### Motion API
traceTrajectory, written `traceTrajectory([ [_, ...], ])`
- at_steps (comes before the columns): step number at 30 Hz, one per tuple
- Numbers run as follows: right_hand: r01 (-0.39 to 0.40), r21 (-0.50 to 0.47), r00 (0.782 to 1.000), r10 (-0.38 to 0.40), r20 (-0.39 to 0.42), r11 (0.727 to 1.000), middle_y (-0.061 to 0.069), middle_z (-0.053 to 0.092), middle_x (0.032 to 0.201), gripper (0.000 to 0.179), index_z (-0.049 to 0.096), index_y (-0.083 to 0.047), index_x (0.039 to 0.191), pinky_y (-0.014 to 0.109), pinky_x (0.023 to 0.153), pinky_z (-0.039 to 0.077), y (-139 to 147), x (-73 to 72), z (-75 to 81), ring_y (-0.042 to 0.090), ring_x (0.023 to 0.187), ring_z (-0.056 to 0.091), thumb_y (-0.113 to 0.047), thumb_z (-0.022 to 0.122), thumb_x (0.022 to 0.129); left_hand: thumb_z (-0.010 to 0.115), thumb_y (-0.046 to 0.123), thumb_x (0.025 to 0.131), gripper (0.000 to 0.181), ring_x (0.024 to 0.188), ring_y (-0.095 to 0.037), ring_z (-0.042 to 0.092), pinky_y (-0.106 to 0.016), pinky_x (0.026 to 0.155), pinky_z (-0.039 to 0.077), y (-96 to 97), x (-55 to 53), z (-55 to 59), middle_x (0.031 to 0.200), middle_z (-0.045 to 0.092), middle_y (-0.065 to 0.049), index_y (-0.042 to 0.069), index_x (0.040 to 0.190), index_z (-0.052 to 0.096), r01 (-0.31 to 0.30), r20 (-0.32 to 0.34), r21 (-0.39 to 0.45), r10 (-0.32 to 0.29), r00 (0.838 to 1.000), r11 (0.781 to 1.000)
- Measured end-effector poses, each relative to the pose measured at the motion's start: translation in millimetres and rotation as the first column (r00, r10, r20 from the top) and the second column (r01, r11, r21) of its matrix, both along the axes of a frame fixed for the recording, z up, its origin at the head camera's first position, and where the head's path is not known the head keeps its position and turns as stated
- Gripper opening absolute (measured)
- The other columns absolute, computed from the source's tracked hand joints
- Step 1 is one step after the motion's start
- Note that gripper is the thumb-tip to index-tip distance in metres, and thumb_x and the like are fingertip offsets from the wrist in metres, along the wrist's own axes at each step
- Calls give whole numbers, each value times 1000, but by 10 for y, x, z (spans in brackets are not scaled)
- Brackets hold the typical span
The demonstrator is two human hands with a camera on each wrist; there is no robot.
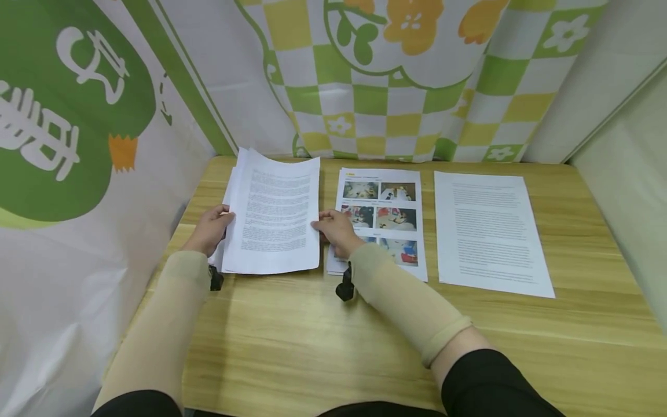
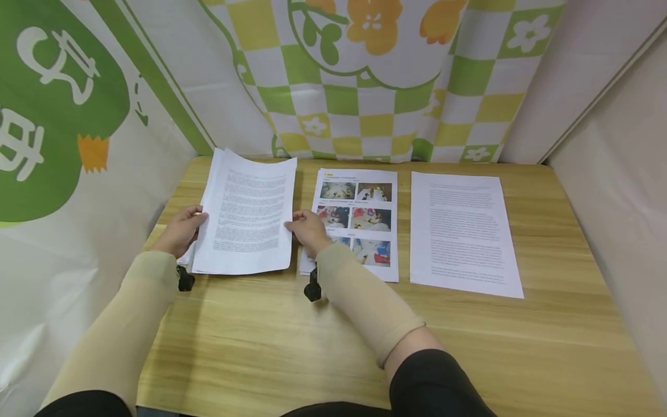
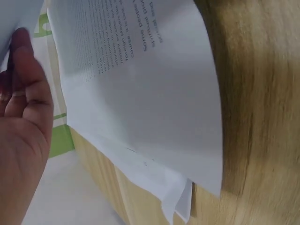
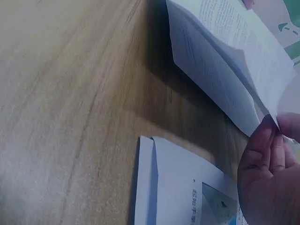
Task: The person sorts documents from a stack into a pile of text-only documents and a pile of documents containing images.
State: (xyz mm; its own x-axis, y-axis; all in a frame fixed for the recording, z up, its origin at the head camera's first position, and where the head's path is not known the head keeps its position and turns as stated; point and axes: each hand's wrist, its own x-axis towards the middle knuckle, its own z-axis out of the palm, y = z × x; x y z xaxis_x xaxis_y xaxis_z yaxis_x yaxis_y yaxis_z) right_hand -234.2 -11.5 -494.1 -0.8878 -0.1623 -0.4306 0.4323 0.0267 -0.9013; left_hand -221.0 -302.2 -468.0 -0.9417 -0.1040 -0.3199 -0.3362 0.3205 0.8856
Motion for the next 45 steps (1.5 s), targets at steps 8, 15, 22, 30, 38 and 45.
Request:
traceTrajectory([
  [8,-95,4,995,95,19,996,15,64,109,32,58,-2,125,30,70,53,42,0,15,17,78,62,-7,62,94,48,20,102,37,78,-11,56,-24,69,48,91,-32,-90,105,55,-16,-8,125,43,82,51,-143,-76,996,986],
  [15,-57,-57,996,61,66,997,12,64,101,21,59,0,114,25,64,53,65,-27,-31,14,73,62,-10,61,95,48,13,100,32,77,-12,54,-24,68,47,122,-37,-91,102,56,-18,-9,123,44,78,28,-196,-74,997,977],
  [22,-66,-4,996,66,66,998,9,62,94,14,59,-2,106,26,63,52,132,-38,-20,14,70,60,-12,60,96,51,14,99,27,75,-14,58,-26,66,49,107,4,-39,95,58,-14,-7,114,46,75,-49,-90,-80,996,993],
  [30,-103,1,993,103,54,995,11,62,98,14,57,-2,105,28,65,53,341,-81,59,14,73,62,-9,62,94,49,11,99,29,72,-9,58,-23,66,50,83,1,-39,95,60,-11,-9,120,46,74,-43,-84,-78,996,994],
  [38,-108,42,994,109,-7,993,12,59,97,12,56,2,104,43,80,51,589,-76,157,17,73,57,-6,59,95,50,7,99,23,64,-9,53,-24,62,48,277,-51,0,81,60,-2,-8,116,46,104,-52,-49,-106,993,993],
  [45,-68,70,998,68,0,995,13,61,104,19,59,1,113,43,88,52,769,-91,182,18,80,60,-9,57,97,54,5,96,22,69,-11,56,-32,68,54,421,-100,-32,84,59,-4,-8,113,48,114,-49,-22,-115,992,993],
])
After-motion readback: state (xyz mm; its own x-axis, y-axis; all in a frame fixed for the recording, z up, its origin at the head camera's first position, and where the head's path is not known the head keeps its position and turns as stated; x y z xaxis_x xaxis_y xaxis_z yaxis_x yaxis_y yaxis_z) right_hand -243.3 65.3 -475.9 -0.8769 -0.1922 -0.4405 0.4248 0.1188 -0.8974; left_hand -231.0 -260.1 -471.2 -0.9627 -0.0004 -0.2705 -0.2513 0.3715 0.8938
